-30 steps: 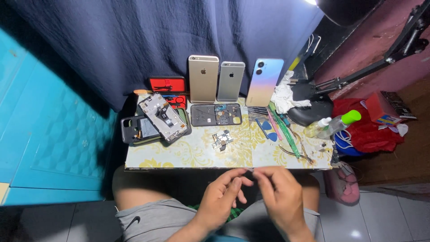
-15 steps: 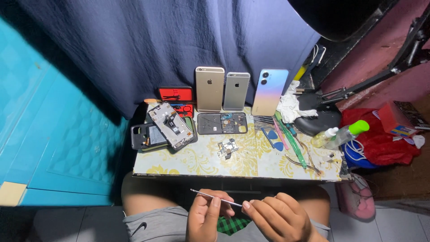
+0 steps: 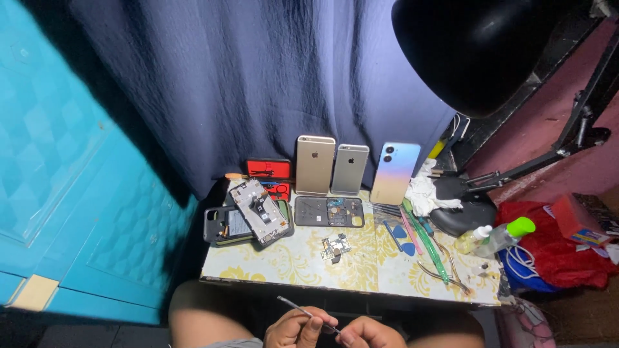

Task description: The person cleans a small electronic component with a toothbrush and liquid, then uses a screwdriver to adjust parts on the component. The person handles the component with both hands throughout the process.

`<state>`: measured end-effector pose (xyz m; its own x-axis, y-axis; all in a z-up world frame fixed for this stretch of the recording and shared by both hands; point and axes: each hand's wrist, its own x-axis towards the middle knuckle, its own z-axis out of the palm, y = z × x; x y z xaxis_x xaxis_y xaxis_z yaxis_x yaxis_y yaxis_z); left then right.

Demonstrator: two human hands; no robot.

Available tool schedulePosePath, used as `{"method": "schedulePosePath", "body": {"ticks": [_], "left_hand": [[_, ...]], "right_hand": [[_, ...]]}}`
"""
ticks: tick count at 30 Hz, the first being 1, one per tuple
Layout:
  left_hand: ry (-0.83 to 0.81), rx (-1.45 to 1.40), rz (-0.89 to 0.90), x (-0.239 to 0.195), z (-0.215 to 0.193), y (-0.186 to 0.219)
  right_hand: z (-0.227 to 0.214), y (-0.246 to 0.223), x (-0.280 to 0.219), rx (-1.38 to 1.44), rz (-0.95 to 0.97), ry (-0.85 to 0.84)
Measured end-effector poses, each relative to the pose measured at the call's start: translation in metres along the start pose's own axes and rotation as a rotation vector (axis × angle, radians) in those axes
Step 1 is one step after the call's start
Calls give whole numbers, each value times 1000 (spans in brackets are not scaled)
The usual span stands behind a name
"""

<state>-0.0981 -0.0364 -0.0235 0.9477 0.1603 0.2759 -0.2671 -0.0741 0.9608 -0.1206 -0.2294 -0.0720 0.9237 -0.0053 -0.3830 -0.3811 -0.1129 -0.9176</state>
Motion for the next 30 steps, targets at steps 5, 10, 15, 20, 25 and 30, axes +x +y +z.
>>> {"method": "schedulePosePath", "body": {"ticks": [5, 10, 15, 20, 25, 30], "left_hand": [[90, -152, -391, -13, 10, -17], [230, -463, -893, -4, 24, 7], [101, -346, -779, -9, 31, 10], [80, -261, -718, -11, 32, 20], [70, -197, -651, -11, 35, 27], [20, -281, -573, -7, 41, 31]], "right_hand": [[5, -57, -4, -1119, -1016, 104], [0, -108, -19, -1311, -1474, 592], [-27, -90, -2, -1093, -1522, 191], [-18, -19, 1, -500, -770, -31], [-23, -94, -23, -1348, -1533, 343], [-19, -42, -20, -347, -453, 17]]}}
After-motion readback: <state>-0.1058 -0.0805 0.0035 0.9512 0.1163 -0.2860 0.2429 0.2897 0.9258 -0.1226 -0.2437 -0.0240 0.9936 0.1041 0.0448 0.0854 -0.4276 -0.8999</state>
